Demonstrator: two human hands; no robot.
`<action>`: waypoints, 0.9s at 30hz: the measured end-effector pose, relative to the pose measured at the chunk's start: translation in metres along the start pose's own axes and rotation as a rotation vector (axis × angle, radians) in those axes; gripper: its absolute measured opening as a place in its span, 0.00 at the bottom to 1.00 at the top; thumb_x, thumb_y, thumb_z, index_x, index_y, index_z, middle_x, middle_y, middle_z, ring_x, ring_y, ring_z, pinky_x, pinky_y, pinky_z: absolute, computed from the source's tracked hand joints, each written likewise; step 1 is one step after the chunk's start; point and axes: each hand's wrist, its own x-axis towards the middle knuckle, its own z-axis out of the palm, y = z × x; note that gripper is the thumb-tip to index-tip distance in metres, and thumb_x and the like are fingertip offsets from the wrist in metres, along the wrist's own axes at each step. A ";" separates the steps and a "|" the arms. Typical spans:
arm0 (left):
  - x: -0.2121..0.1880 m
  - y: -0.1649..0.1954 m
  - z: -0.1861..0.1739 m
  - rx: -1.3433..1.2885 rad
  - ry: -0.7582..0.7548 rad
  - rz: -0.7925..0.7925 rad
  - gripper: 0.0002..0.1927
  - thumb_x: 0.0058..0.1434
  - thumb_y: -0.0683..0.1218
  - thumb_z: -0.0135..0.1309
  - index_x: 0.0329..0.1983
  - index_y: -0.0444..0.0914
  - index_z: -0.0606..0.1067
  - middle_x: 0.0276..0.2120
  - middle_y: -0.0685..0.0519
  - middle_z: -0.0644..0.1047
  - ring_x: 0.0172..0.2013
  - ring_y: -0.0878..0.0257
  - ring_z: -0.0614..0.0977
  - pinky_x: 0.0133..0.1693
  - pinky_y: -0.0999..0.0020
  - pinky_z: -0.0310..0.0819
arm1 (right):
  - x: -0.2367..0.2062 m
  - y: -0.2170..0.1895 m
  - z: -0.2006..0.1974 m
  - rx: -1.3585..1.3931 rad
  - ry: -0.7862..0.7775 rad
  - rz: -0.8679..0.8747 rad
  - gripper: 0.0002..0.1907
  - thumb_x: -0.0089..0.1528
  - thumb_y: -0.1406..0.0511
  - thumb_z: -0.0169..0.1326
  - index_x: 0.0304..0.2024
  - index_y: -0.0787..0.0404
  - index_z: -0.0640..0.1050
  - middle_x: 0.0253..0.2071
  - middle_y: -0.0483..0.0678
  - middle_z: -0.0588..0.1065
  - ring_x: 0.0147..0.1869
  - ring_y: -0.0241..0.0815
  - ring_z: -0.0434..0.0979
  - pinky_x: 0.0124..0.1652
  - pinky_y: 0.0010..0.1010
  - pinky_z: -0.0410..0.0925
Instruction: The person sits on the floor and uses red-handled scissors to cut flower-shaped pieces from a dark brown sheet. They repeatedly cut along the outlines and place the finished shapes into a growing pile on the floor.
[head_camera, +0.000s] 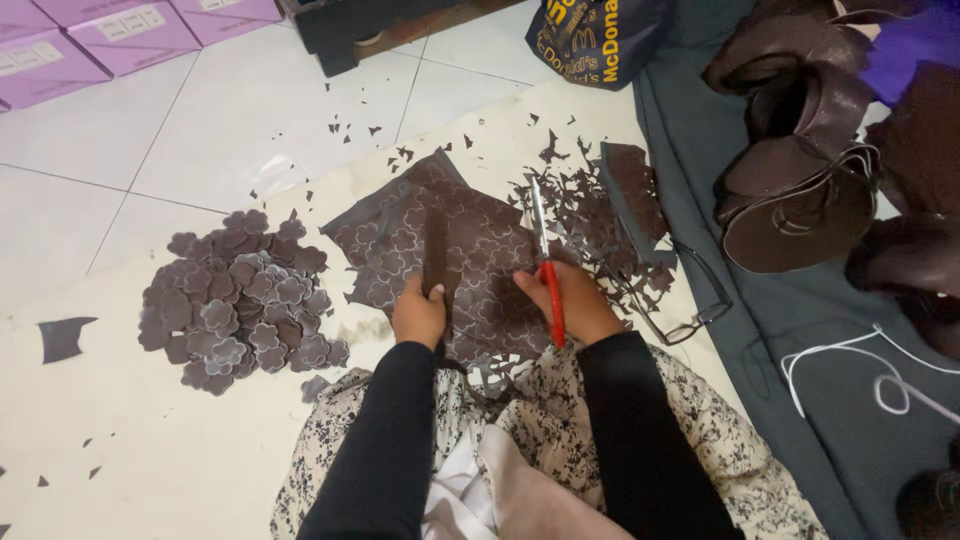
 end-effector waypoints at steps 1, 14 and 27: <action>0.001 -0.001 -0.001 -0.089 0.015 0.046 0.18 0.63 0.52 0.54 0.51 0.37 0.75 0.40 0.39 0.81 0.44 0.41 0.81 0.47 0.50 0.73 | 0.000 0.000 0.000 0.002 0.005 -0.006 0.32 0.59 0.38 0.52 0.31 0.60 0.76 0.23 0.48 0.75 0.27 0.43 0.76 0.33 0.35 0.69; -0.013 -0.003 -0.026 -0.508 0.101 0.152 0.15 0.69 0.48 0.52 0.49 0.32 0.79 0.42 0.44 0.82 0.44 0.53 0.81 0.48 0.61 0.73 | -0.035 -0.028 -0.007 0.005 0.066 -0.055 0.26 0.64 0.47 0.53 0.25 0.62 0.74 0.20 0.50 0.70 0.25 0.44 0.72 0.31 0.37 0.67; -0.035 0.011 -0.035 -0.822 -0.061 0.268 0.16 0.68 0.36 0.48 0.58 0.32 0.75 0.48 0.51 0.81 0.47 0.65 0.80 0.51 0.72 0.72 | -0.106 -0.061 -0.047 0.321 0.023 0.060 0.18 0.61 0.53 0.58 0.32 0.60 0.73 0.23 0.45 0.71 0.24 0.36 0.71 0.26 0.30 0.65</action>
